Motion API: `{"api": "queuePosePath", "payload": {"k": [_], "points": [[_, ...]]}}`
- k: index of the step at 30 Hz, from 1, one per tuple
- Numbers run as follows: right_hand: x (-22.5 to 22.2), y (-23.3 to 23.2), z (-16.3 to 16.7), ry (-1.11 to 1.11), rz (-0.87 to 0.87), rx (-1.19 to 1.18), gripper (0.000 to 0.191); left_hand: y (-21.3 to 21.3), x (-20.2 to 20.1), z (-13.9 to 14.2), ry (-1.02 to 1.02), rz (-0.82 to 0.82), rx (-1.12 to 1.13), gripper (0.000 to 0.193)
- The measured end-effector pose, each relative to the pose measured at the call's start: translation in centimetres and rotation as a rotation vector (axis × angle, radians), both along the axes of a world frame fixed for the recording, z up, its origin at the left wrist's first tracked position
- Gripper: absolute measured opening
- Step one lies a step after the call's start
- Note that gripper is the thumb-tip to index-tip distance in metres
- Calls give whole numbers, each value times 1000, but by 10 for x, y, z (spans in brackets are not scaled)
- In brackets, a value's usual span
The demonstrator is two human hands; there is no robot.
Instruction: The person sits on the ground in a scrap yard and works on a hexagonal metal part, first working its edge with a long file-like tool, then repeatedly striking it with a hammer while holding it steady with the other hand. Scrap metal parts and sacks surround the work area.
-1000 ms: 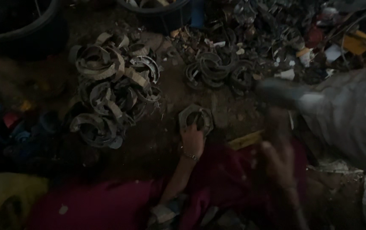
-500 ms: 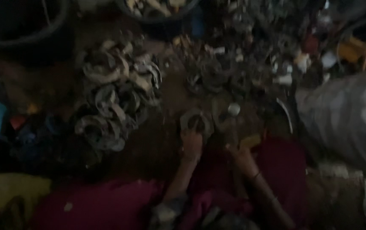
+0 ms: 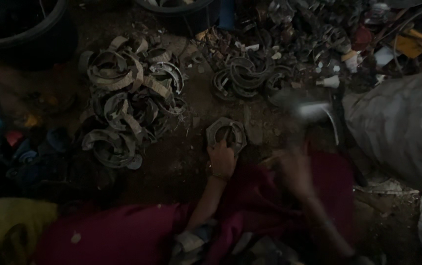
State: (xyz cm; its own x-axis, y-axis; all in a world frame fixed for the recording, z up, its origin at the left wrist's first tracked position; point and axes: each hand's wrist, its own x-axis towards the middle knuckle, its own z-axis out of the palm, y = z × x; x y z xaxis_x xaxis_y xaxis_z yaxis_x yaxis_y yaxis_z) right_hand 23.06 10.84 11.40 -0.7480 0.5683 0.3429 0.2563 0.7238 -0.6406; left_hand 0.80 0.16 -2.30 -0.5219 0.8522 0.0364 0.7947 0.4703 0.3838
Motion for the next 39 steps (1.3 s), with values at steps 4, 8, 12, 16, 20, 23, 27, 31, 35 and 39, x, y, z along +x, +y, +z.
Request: {"api": "queuePosePath", "payload": {"k": [4,8,12,16,20,23,27,31,35,39], "points": [[12,8,-110,-214,44,171,25,2,-3,-17,67,14,137,18],[15,-1,-59,-212,-243,-488,21,1,-1,-18,-6,11,183,20],[13,-26,94,227,-221,-694,23,0,0,-10,31,7,115,11],[-5,-22,171,605,166,-458,22,-4,-3,1,-10,-18,194,17],[-9,-16,102,290,-183,-650,26,-6,-1,-10,-43,-22,28,12],[-35,-2,-11,-214,-174,-405,43,0,-3,-27,-19,45,216,20],[-39,10,-91,-512,-127,-345,55,11,-6,-27,-328,230,474,26],[-19,-1,-22,-142,-250,-461,51,6,-5,-1,-117,20,-74,11],[-11,-27,116,228,-294,-632,30,-4,-6,33,-128,-27,7,19],[-14,-33,181,541,1,-482,26,-6,-3,38,-24,-37,-27,9]]}}
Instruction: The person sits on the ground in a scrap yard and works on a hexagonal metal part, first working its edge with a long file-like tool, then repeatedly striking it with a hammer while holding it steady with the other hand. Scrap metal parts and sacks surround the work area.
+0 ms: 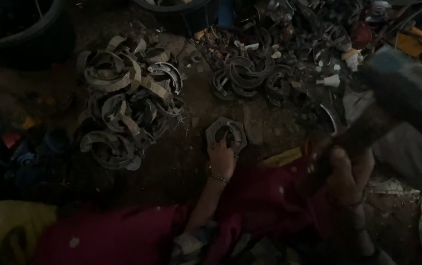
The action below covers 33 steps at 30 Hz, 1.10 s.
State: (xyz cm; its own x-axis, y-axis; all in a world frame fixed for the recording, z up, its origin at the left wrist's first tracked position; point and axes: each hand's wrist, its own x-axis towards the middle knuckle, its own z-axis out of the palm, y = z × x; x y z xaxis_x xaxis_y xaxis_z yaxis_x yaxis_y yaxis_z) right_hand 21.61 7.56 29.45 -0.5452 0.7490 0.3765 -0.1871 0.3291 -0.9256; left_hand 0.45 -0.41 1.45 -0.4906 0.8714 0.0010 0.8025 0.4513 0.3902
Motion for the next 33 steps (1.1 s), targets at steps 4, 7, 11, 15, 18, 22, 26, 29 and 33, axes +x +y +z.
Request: {"api": "queuePosePath", "payload": {"k": [4,7,11,15,18,22,26,29,33], "points": [[6,-1,-84,-608,-308,-303,27,3,3,-27,-109,-27,-141,17],[-9,14,-203,-510,127,13,32,9,1,-49,-279,55,90,29],[-2,32,-269,-966,-15,-85,38,17,-5,-59,-697,280,382,45],[21,19,-176,-602,-81,-239,33,12,-1,-42,-148,-12,-127,22],[19,-3,-73,-228,-76,-196,21,3,3,-18,30,0,105,12],[3,9,-5,173,47,115,23,0,2,-1,-30,24,204,9],[10,13,-71,-348,-124,433,19,2,4,-16,-37,20,125,10],[-8,25,-168,-841,-93,72,30,6,5,-34,-24,16,56,10],[-17,30,-237,-1035,3,-126,38,16,5,-41,-366,195,446,29]]}}
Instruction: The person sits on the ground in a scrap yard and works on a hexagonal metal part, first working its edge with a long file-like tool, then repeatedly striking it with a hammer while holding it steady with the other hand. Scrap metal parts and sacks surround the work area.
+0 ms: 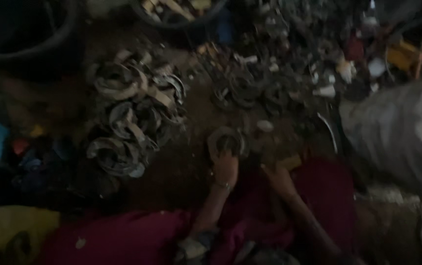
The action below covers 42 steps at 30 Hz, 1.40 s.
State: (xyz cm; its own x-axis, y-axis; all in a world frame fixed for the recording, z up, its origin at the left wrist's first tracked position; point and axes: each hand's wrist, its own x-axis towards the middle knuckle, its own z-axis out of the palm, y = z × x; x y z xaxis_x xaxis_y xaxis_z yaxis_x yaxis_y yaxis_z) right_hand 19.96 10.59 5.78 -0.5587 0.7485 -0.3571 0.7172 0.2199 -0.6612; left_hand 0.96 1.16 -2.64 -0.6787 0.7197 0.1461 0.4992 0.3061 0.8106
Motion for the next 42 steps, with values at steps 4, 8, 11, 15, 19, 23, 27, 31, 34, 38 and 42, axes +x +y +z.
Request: {"api": "queuePosePath", "payload": {"k": [4,8,11,15,19,23,27,31,34,38,42], "points": [[18,-10,49,414,-236,-221,31,-5,2,13,369,-184,-337,8],[29,-29,149,644,-252,-59,25,-13,4,27,406,-153,-284,10],[31,-25,199,950,-46,39,28,-14,5,31,397,-139,-307,9],[41,-20,171,1026,-36,40,24,-15,5,24,398,-138,-292,16],[27,-15,48,369,87,99,36,-12,5,4,431,-152,-275,14],[9,-2,-30,97,47,75,48,2,4,-17,498,-71,-170,17],[32,-22,21,-136,-152,-30,54,2,5,-15,456,-180,-350,24],[32,-41,141,593,-342,-241,23,-9,5,11,455,-120,-203,23],[23,-43,209,902,-84,119,29,-15,3,32,404,-137,-216,22],[24,-29,198,880,-183,-10,24,-15,6,30,374,-168,-294,19],[14,-11,69,307,-11,99,29,-7,7,-1,486,-213,-410,15]]}}
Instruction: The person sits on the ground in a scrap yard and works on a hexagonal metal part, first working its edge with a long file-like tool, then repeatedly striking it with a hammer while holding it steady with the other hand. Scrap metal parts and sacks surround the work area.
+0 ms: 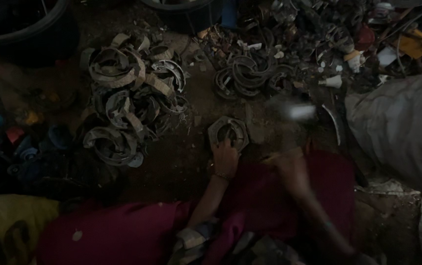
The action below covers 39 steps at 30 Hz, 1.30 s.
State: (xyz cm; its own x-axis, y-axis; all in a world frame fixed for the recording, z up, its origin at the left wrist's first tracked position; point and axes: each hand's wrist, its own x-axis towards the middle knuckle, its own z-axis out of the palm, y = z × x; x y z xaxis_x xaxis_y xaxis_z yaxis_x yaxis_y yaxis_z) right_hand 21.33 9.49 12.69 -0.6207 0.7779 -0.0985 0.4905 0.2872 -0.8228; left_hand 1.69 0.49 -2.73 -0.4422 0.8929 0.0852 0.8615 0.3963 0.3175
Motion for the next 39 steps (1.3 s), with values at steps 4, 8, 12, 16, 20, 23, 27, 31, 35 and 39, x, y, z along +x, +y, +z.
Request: {"api": "queuePosePath", "payload": {"k": [4,8,12,16,20,23,27,31,35,39], "points": [[-4,14,-105,-358,7,-57,47,10,-5,-20,-851,299,284,41],[28,6,-82,-304,-167,-115,53,5,-6,-7,-220,65,-69,16],[30,-20,40,249,-205,-295,25,-3,-7,22,-109,-8,97,19],[19,-29,131,558,-102,-98,30,-8,-6,29,-135,46,94,12],[22,-13,95,400,-80,-83,26,-8,-2,9,-135,33,176,10],[10,-8,-2,-3,27,-10,32,-1,-2,-9,-40,29,170,12],[-2,-4,-87,-321,58,0,45,11,-5,-19,-295,100,250,7],[12,-13,-33,55,-97,-320,45,8,-3,-12,-135,7,83,23],[15,-34,79,381,-167,-252,28,-2,1,6,-87,-3,201,15],[17,-31,132,739,-25,-33,29,-7,2,24,-49,25,257,10]]}}
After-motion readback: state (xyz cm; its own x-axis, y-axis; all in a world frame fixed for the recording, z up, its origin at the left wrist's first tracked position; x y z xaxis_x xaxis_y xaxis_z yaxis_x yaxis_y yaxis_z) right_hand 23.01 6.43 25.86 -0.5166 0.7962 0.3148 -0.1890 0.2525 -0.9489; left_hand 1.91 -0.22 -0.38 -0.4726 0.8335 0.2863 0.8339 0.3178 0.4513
